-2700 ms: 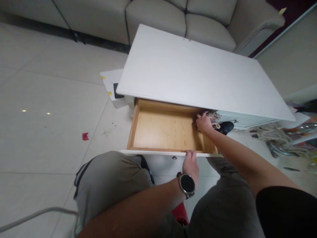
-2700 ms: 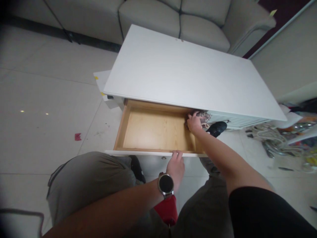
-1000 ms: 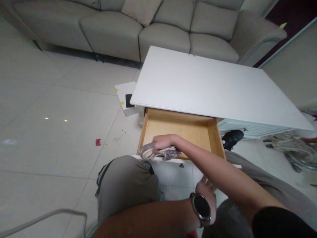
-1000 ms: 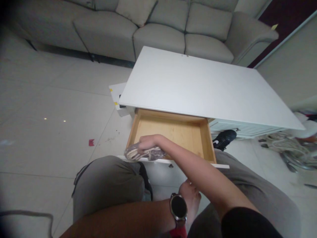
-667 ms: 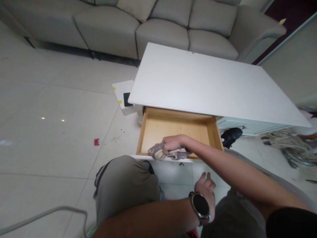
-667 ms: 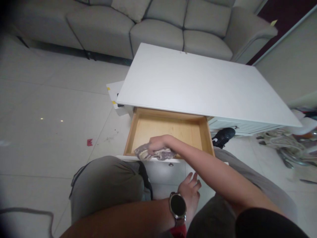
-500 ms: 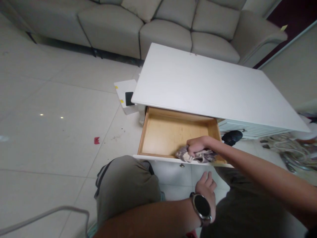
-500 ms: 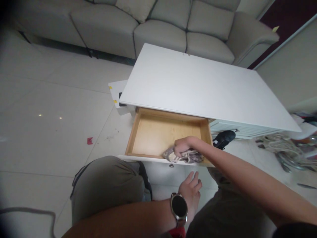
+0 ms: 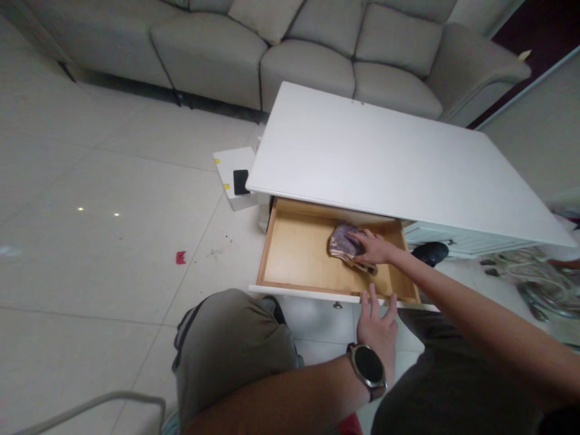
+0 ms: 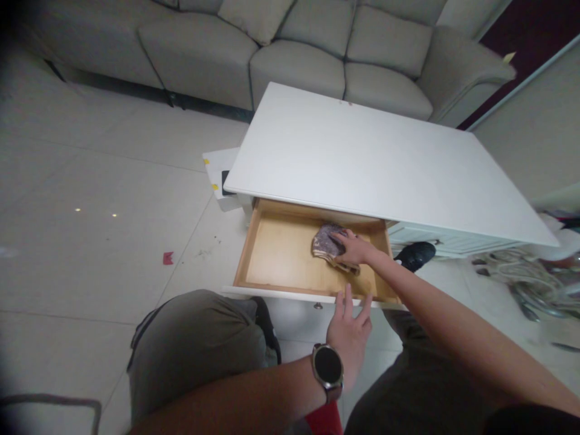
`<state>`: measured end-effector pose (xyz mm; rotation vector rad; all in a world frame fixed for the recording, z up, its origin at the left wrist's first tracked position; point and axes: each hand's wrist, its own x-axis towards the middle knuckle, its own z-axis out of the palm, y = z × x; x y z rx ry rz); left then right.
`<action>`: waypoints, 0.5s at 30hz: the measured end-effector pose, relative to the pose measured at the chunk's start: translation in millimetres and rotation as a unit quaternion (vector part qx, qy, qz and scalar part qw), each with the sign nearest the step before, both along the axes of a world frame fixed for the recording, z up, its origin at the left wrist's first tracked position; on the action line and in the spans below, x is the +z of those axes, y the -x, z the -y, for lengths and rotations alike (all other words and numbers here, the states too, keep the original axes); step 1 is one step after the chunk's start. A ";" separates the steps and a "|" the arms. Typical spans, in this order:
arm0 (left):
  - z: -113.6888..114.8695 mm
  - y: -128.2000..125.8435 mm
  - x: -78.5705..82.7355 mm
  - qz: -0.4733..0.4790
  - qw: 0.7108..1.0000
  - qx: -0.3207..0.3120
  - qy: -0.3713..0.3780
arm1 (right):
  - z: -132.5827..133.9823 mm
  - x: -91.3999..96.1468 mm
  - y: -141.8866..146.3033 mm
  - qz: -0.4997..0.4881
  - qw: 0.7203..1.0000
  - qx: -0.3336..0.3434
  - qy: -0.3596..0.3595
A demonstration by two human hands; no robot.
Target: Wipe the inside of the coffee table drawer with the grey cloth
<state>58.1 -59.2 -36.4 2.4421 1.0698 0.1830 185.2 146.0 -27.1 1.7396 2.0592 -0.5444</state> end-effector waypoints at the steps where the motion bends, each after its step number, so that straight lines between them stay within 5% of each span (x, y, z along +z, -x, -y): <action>1: -1.1 -1.6 -1.1 0.000 1.000 0.017 0.005 | 3.2 -14.3 1.5 0.007 1.000 -0.001 0.008; 7: -4.0 -0.9 0.2 -0.059 0.998 0.029 0.007 | 4.3 -66.3 15.9 0.012 0.997 -0.078 -0.005; 11: -2.9 3.9 1.0 -0.063 0.998 0.025 -0.015 | -2.9 -69.0 52.3 -0.005 0.996 -0.089 -0.029; 15: -2.8 0.4 -4.7 -0.028 0.999 0.018 0.014 | -12.8 -61.2 119.5 -0.029 0.999 -0.006 -0.023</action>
